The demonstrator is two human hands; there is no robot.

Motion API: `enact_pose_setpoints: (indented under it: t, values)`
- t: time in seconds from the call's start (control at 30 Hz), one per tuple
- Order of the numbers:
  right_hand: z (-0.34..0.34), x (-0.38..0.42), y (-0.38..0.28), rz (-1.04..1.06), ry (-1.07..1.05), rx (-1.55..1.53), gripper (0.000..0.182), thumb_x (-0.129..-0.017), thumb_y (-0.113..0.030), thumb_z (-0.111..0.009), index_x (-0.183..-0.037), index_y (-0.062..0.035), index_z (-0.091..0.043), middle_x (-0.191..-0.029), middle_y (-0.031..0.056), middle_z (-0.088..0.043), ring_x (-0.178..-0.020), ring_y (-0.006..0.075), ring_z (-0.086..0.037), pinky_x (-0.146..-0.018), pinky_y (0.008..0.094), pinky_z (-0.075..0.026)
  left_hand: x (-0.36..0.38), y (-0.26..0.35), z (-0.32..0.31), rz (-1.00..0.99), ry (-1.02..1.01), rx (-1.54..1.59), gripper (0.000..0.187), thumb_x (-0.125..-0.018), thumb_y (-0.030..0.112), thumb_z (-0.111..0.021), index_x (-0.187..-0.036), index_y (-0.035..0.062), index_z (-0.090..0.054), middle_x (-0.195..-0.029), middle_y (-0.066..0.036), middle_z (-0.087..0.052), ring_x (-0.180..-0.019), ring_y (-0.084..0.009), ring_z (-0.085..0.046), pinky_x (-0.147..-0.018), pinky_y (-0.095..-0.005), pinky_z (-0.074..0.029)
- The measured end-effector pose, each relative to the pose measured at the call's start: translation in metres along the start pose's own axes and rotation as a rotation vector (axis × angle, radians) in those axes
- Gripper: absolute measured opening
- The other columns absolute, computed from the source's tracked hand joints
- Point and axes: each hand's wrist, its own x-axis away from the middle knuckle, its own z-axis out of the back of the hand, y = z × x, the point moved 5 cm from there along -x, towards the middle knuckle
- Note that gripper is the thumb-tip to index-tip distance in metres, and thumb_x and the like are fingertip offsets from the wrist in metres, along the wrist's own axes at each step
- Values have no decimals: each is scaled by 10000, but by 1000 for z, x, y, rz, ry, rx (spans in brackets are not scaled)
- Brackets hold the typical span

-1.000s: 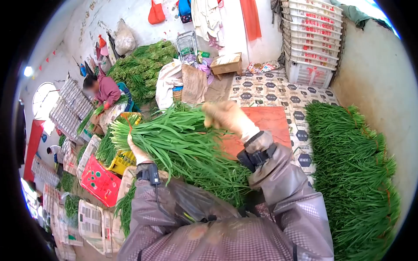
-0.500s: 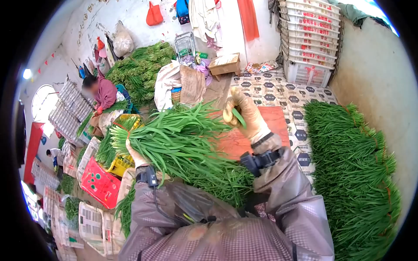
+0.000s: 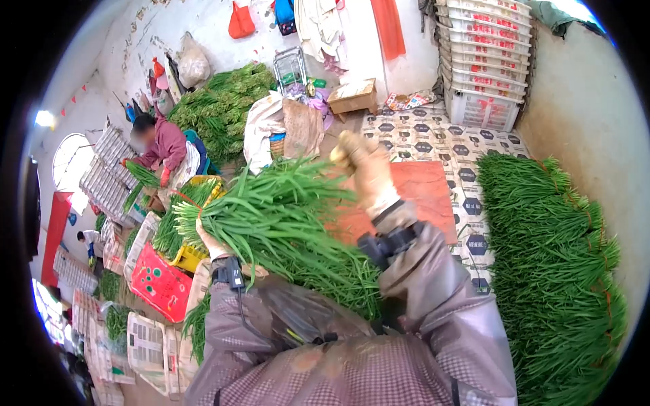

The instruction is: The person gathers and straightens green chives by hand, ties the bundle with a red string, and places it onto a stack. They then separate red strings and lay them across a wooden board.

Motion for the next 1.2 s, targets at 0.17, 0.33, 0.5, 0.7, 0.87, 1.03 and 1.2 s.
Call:
enact_pose_setpoints:
  t: [0.17,0.33,0.5,0.7,0.87,1.03,1.2]
  values:
    - [-12,25,38,-4,-357,814,455,-847,-344,-705,-1175,-45,-606,-890,84,-696,-831,229,-665,-761,347,-531,-12,1,6,-98,54,12,587,-876,546,-493,-1175,61,-637,-1149,-116,-664,-1003,-310,-628,-902,-468,-502]
    - [50,81,105,-318,-736,1541,309,-875,-335,-559,-1052,-111,-676,-916,189,-678,-880,390,-646,-781,469,-511,-14,4,13,-125,75,64,549,-891,511,-503,-1189,67,-625,-1163,-107,-659,-1018,-286,-626,-912,-443,-505]
    - [101,70,66,-453,-536,1632,407,-860,-377,-590,-1146,-95,-657,-1016,162,-693,-988,335,-648,-866,421,-504,-16,24,-6,-206,104,31,525,-901,489,-525,-1214,79,-621,-1181,-97,-655,-1050,-279,-620,-932,-449,-497]
    - [32,50,-12,12,-292,1199,212,-923,-230,-585,-894,-29,-646,-793,201,-599,-741,317,-610,-653,413,-455,-4,6,-67,-80,-132,4,620,-804,368,-696,-1312,45,-550,-1212,-69,-623,-1061,-242,-614,-961,-415,-498]
    - [-47,56,-25,322,-456,738,692,-800,-219,-722,-1374,43,-438,-1404,272,-438,-1292,352,-474,-1038,412,-438,22,-23,-134,-278,-278,-390,629,-745,169,-725,-1317,21,-508,-1216,-72,-594,-1048,-212,-600,-934,-358,-487]
    - [-59,66,-15,475,-256,1179,1295,-607,-543,-828,-1482,102,-124,-1498,320,-254,-1412,418,-256,-1162,446,-222,71,-60,-210,-162,-500,-558,660,-715,51,-715,-1331,2,-483,-1221,-105,-587,-1052,-221,-593,-940,-356,-476]
    - [-18,81,-27,228,-48,646,1179,-664,-339,-863,-1517,-8,-120,-1471,224,-361,-1372,318,-358,-1127,414,-300,110,-85,-279,-256,-794,-661,853,-672,139,-801,-1394,-40,-384,-1285,-129,-534,-1133,-241,-545,-1011,-370,-419]
